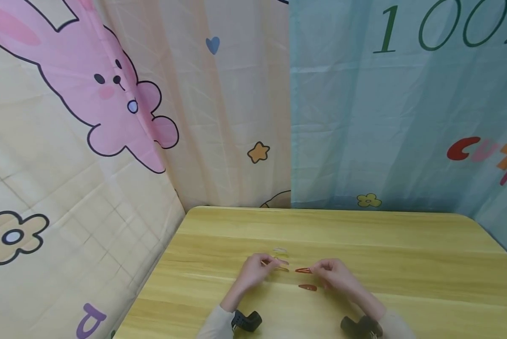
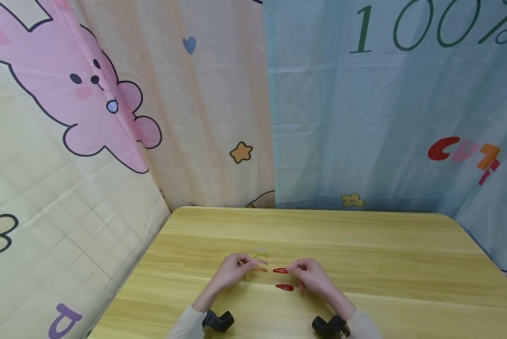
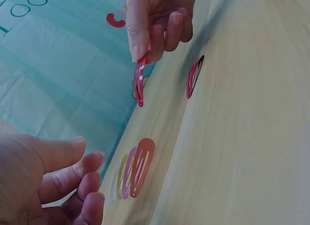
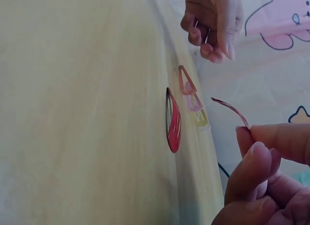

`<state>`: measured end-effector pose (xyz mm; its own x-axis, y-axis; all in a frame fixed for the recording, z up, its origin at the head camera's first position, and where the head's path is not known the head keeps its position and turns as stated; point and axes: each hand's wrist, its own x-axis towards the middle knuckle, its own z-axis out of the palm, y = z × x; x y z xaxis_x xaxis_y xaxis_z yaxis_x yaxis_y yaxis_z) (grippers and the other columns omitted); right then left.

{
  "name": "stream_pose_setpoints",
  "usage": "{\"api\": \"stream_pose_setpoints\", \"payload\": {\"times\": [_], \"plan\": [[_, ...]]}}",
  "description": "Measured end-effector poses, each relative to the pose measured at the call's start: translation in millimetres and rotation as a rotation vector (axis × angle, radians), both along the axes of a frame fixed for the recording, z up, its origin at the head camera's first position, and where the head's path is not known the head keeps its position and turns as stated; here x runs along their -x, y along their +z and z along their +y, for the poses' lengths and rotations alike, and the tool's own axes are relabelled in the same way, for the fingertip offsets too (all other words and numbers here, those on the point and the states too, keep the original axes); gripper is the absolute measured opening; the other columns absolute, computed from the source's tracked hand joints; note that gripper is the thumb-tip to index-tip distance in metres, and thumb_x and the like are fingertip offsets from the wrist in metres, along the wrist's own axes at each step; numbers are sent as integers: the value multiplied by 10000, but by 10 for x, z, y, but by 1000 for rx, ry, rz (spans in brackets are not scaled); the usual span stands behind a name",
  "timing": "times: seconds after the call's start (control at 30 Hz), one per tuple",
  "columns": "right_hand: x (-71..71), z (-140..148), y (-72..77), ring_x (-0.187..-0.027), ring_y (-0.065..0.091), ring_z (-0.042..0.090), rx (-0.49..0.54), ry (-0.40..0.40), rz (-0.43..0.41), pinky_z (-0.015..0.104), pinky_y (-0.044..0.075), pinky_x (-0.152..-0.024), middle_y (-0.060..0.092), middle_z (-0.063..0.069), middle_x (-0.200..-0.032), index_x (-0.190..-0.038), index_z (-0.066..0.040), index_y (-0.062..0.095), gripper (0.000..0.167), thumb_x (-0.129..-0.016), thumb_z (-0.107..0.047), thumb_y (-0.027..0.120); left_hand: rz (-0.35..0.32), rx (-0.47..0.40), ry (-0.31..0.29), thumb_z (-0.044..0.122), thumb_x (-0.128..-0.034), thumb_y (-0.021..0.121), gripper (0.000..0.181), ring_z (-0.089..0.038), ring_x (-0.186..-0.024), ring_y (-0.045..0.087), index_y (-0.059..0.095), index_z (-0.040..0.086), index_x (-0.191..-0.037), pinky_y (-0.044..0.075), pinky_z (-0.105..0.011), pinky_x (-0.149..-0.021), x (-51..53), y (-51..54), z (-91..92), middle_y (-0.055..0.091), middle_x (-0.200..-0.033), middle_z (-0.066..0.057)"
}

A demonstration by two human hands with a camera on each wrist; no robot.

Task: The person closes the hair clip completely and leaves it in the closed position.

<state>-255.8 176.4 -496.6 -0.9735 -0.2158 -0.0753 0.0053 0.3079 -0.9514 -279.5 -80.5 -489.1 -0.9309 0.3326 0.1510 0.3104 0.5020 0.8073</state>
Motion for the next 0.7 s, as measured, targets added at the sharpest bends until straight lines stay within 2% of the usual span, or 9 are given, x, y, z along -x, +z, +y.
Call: {"api": "stream_pose_setpoints", "payload": {"times": [0.2,0.43,0.7], "plan": [[47,37,-29,-490,442,127,-38,21,33,254,383,-468,479,3,-553,-950,15,689,239,-908,-215,642,23,37,38,293,-920,638,234,-91,-618,547,701,70,-884,443,-272,-517,34,-39,-39,627,-773,22],[63,72,-65,-457,391,102,-86,53,58,216,305,-420,457,-22,-528,-913,-1,697,235,-915,-226,634,41,49,46,290,-916,645,222,-90,-632,549,692,79,-862,441,-275,-531,54,-82,-45,624,-767,41],[59,70,-44,-435,359,88,-147,19,47,219,282,-414,452,-17,-506,-848,-36,702,197,-882,-228,674,44,52,51,258,-912,653,191,-83,-623,524,695,84,-845,430,-264,-533,64,-107,-40,622,-765,50]]}}
